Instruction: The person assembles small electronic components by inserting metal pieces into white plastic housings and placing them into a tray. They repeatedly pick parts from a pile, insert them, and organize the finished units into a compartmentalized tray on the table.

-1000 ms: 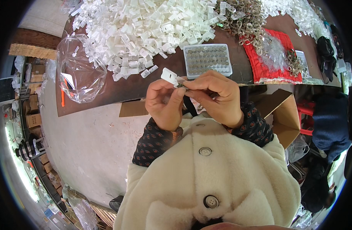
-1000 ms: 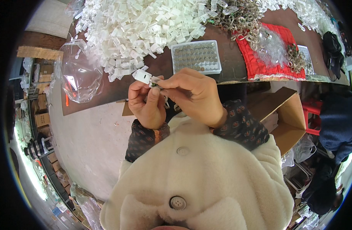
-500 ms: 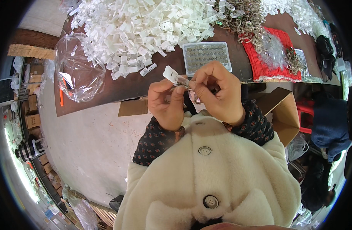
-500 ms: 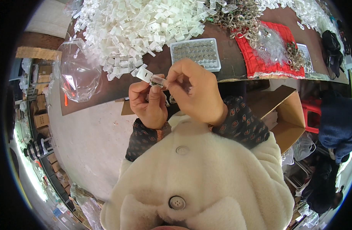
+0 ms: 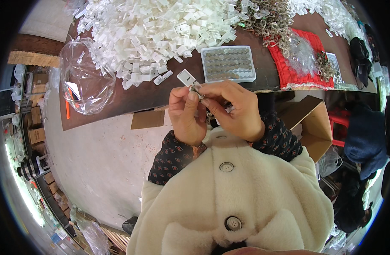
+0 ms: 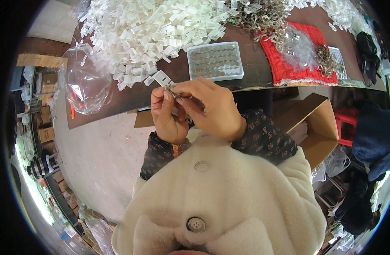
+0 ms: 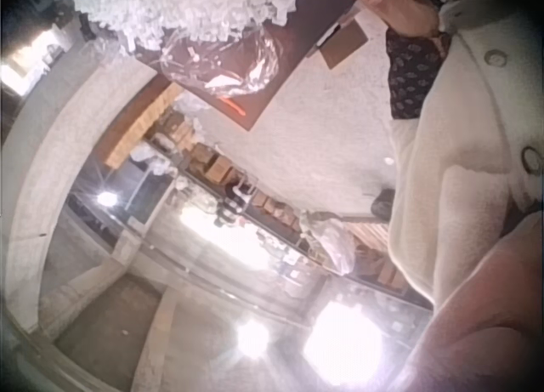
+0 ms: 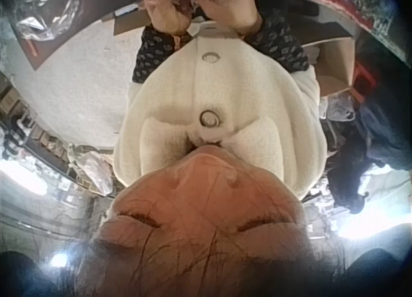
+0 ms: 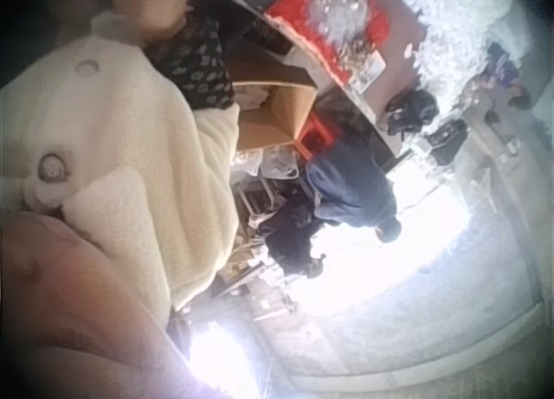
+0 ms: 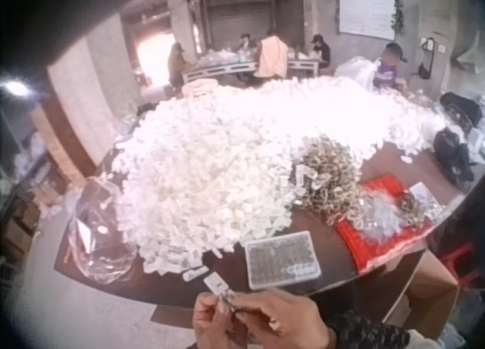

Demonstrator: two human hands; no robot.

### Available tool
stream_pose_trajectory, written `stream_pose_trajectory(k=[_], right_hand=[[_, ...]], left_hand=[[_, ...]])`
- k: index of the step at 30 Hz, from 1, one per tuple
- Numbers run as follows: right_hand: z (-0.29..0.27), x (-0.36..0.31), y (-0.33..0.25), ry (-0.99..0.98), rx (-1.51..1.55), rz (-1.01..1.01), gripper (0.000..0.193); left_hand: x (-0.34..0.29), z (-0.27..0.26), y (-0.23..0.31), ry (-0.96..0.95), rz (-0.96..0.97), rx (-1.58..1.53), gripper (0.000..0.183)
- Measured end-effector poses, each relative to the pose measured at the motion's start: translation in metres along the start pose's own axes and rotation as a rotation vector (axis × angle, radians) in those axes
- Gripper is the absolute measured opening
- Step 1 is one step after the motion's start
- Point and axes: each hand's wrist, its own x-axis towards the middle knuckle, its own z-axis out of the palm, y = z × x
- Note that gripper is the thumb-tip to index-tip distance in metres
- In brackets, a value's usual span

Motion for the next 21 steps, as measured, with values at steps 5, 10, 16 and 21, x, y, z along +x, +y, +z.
stream_pose_trajectory(k=[5,10,16,21], right_hand=[[-0.008,-0.008,0.011,0.055,-0.201,-0.163,0.031],[-0.044,-0.008,0.032,0.169,-0.31,-0.075,0.022],[-0.061,-0.005,0.057,0.144,-0.495,-0.009,0.02],[-0.049,-0.002,0.06,0.092,-0.647,-0.034,0.019]], left_hand=[[0.0,-0.001,-0.003,0.03,-0.11,0.033,0.01],[0.004,-0.014,-0.002,-0.018,-0.192,0.033,0.011],[0.006,-0.026,-0.014,-0.023,-0.226,-0.033,0.011],[0.005,-0.026,-0.017,-0.01,-0.259,-0.013,0.012]])
